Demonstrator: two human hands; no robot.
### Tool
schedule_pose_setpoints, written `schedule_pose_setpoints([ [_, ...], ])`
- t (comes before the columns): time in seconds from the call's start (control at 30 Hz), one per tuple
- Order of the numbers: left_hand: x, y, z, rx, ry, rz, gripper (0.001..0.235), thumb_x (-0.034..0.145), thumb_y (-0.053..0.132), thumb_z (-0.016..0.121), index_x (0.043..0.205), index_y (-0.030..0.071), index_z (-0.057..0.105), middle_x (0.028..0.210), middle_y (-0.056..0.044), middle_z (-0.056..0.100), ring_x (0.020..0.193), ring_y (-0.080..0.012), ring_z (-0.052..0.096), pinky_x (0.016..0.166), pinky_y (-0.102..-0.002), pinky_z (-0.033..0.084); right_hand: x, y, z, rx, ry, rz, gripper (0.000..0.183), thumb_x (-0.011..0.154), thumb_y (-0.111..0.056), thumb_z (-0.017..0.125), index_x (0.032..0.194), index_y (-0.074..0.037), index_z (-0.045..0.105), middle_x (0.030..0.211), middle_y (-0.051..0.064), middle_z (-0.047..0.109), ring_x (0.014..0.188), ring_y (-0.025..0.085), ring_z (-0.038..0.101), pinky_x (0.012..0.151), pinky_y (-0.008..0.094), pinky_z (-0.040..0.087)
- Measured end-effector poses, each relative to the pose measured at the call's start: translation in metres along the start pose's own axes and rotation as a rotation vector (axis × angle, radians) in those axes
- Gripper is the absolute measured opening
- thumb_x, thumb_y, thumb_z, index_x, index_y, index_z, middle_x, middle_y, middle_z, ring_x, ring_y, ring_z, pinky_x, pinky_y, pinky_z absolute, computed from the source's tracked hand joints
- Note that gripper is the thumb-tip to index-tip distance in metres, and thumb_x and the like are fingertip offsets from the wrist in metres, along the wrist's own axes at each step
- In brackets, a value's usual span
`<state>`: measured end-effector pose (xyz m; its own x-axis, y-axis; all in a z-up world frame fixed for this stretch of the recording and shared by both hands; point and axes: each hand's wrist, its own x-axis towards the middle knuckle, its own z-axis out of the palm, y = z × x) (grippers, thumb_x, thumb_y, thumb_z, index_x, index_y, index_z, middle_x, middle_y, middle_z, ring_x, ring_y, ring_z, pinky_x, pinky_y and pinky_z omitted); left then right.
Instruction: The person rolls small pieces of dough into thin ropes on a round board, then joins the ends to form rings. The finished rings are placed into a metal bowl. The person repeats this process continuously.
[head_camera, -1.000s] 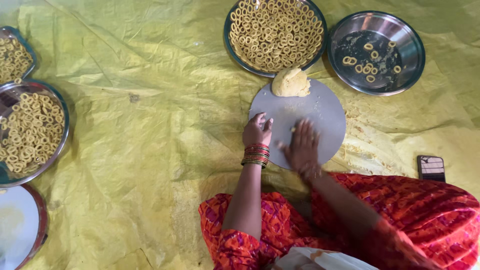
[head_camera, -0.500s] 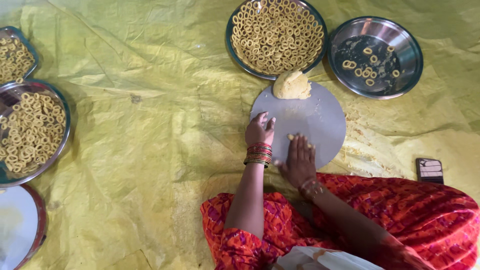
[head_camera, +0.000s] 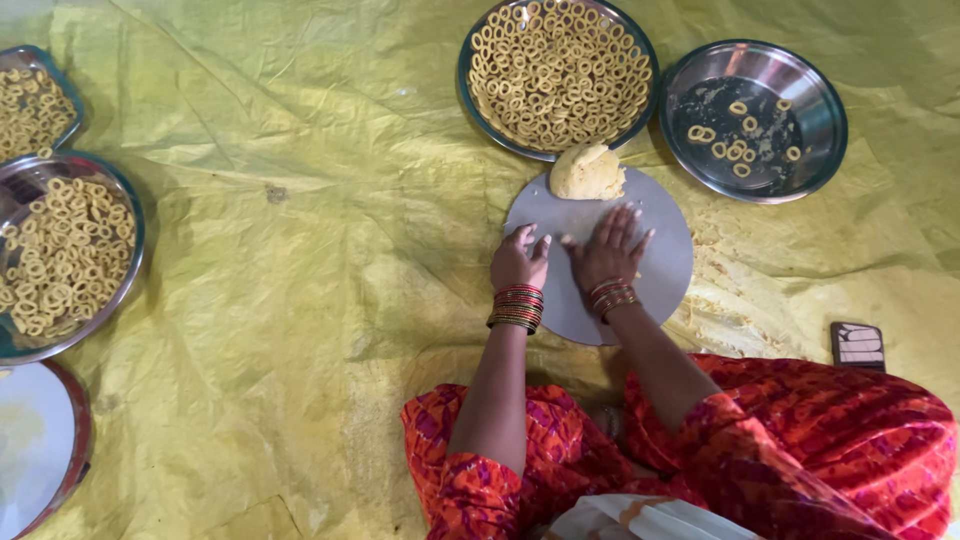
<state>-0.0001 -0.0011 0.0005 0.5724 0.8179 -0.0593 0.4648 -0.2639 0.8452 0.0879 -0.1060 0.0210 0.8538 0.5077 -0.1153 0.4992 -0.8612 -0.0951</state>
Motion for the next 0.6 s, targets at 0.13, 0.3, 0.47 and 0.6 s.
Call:
schedule_pose_setpoints([
  [0.13,-0.001,0.005,-0.002,-0.01,-0.032,-0.05,0.039,0.093,0.038,0.07,0.124,0.016,0.071,0.115,-0.009,0.075,0.098,-0.0257,0.074,0.086,-0.039,0.058,-0.061,-0.006,0.014,-0.252,-0.05,-0.22,0.095,0.097,-0.057,0.044,0.16,0.005,0.009,0.169,0.025,0.009,0.157,0.037,0.005,0.124,0.055,0.002],
  [0.3,-0.003,0.005,-0.002,-0.027,-0.026,-0.051,0.039,0.093,0.04,0.069,0.124,0.015,0.071,0.114,-0.009,0.076,0.097,-0.0256,0.075,0.086,-0.038,0.058,-0.088,0.007,0.03,-0.325,-0.137,-0.411,0.099,0.092,-0.058,0.048,0.16,0.002,0.007,0.17,0.02,0.008,0.157,0.03,0.005,0.124,0.056,0.004],
  [0.47,-0.001,0.005,-0.001,0.013,-0.021,-0.024,0.039,0.094,0.041,0.068,0.124,0.016,0.071,0.114,-0.01,0.076,0.097,-0.0267,0.074,0.085,-0.039,0.058,-0.004,0.02,0.017,-0.158,0.184,-0.184,0.096,0.099,-0.061,0.048,0.159,0.004,0.012,0.167,0.024,0.013,0.156,0.039,0.006,0.121,0.062,0.004],
  [0.6,0.001,0.009,-0.003,-0.011,-0.012,-0.046,0.039,0.093,0.042,0.069,0.122,0.015,0.072,0.112,-0.01,0.076,0.098,-0.0274,0.074,0.086,-0.04,0.058,0.009,0.015,0.015,-0.038,0.108,-0.044,0.101,0.095,-0.06,0.056,0.159,0.005,0.011,0.169,0.025,0.011,0.157,0.038,0.005,0.124,0.063,0.006],
])
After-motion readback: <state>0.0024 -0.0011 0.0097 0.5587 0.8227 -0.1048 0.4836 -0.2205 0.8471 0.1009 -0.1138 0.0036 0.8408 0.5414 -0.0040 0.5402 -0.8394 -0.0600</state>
